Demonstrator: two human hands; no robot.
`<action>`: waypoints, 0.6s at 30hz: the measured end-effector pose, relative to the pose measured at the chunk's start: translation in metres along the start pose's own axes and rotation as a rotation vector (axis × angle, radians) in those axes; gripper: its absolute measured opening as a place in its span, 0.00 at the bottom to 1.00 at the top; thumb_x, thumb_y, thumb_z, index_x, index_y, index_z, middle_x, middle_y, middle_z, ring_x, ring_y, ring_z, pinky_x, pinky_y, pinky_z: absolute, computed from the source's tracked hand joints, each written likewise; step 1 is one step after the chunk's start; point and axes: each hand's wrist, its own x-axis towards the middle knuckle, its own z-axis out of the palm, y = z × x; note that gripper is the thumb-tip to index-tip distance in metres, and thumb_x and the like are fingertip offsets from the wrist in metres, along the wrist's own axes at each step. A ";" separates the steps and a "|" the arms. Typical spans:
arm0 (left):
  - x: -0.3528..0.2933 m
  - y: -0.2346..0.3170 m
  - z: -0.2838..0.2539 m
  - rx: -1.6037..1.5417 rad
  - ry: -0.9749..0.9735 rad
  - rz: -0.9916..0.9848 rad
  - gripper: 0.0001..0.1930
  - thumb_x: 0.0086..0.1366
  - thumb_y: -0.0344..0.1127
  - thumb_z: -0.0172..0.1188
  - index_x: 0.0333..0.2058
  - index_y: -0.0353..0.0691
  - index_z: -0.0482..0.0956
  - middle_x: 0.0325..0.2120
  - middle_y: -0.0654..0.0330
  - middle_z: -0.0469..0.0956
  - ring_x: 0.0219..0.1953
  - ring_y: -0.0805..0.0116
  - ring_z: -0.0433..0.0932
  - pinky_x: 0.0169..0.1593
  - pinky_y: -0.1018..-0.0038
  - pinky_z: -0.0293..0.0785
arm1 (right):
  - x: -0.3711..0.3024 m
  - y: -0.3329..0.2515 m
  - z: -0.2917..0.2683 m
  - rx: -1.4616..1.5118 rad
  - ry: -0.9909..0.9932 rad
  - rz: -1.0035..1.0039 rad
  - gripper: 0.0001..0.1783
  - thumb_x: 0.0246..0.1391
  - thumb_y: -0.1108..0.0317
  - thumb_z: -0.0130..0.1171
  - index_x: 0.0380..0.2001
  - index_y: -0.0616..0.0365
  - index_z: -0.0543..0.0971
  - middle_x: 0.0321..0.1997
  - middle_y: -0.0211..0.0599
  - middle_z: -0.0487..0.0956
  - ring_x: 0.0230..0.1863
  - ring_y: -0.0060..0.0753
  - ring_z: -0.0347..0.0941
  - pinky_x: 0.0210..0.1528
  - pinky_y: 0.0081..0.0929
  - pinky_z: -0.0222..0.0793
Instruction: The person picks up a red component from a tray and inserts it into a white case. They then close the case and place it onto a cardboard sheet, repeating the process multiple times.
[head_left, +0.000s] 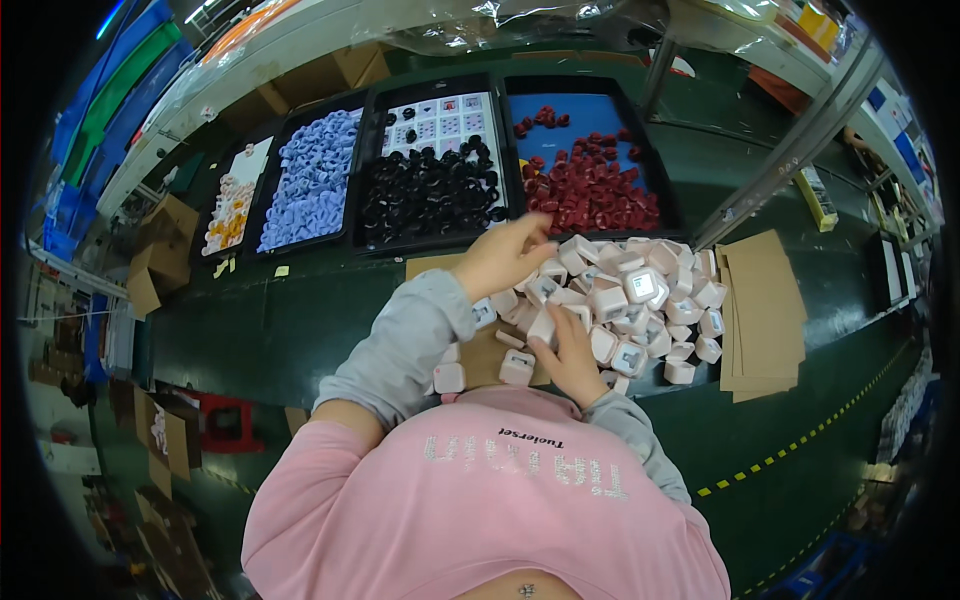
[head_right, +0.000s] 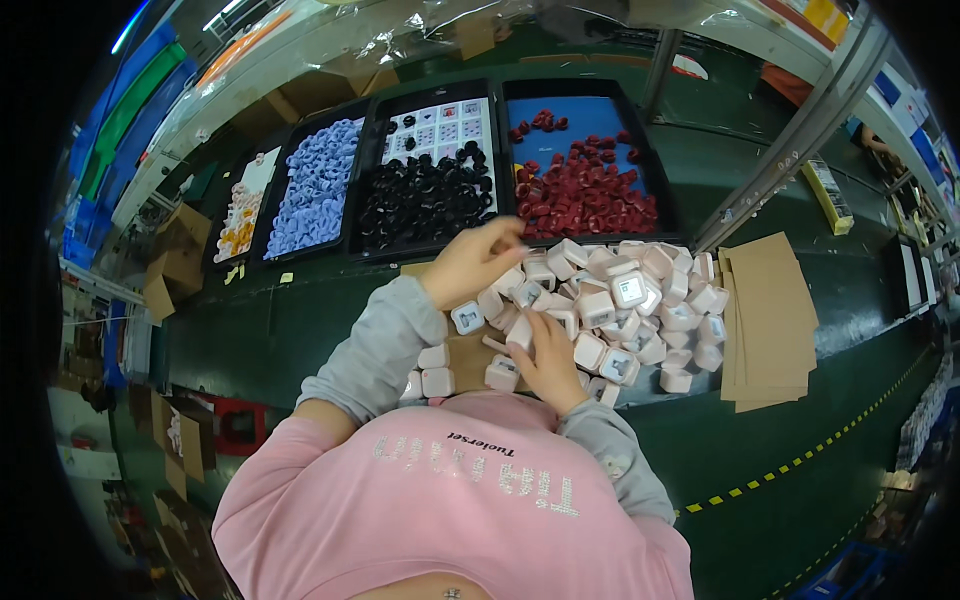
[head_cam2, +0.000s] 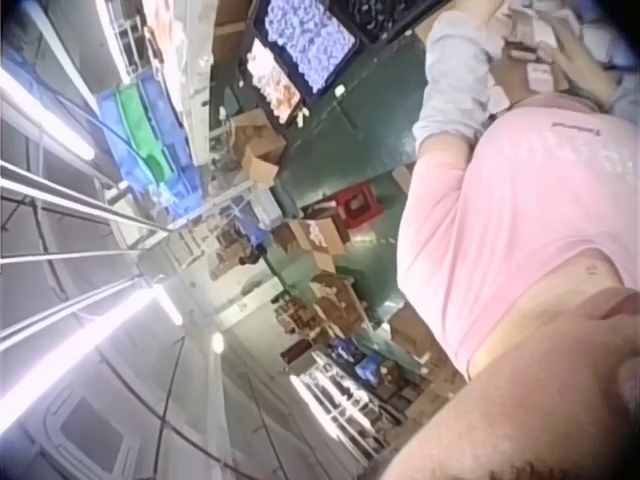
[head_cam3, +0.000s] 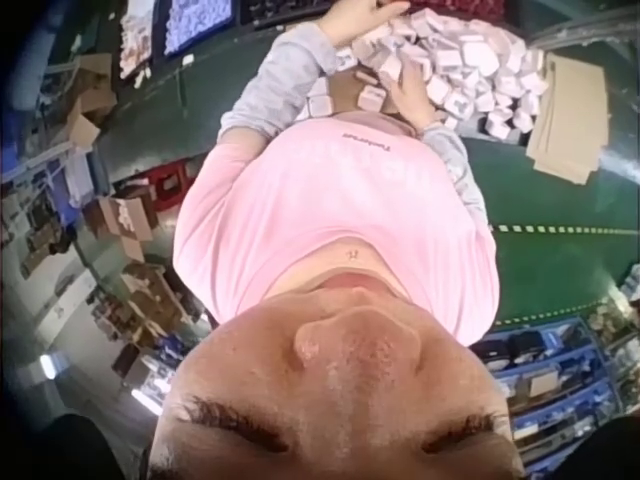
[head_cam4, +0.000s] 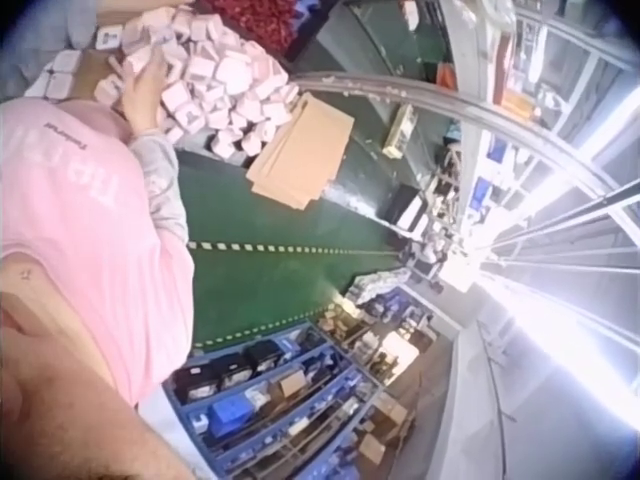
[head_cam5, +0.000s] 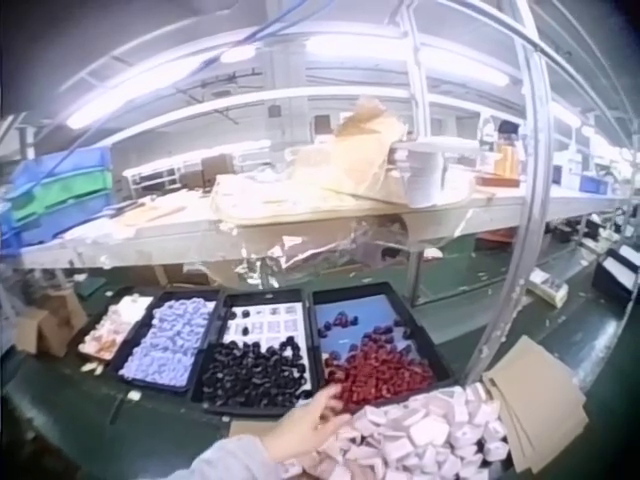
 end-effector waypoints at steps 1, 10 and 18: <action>-0.009 -0.016 -0.003 0.107 -0.080 -0.030 0.19 0.62 0.39 0.59 0.48 0.34 0.74 0.37 0.49 0.80 0.36 0.61 0.79 0.40 0.70 0.75 | 0.000 0.000 -0.001 -0.001 0.000 -0.004 0.31 0.53 0.61 0.59 0.58 0.59 0.65 0.55 0.56 0.67 0.56 0.54 0.64 0.57 0.42 0.59; -0.119 -0.125 -0.021 0.675 -0.422 -0.813 0.28 0.54 0.43 0.58 0.55 0.43 0.69 0.55 0.44 0.66 0.58 0.45 0.64 0.57 0.56 0.66 | -0.002 -0.002 0.004 -0.128 0.030 -0.030 0.26 0.49 0.62 0.61 0.52 0.55 0.71 0.57 0.53 0.65 0.56 0.56 0.62 0.55 0.47 0.58; -0.149 -0.176 -0.018 0.489 -0.160 -0.552 0.33 0.47 0.37 0.62 0.55 0.41 0.66 0.50 0.44 0.69 0.53 0.42 0.65 0.57 0.56 0.64 | 0.003 -0.018 0.005 -0.040 -0.023 -0.081 0.22 0.50 0.66 0.60 0.49 0.59 0.73 0.55 0.53 0.66 0.53 0.55 0.66 0.54 0.41 0.63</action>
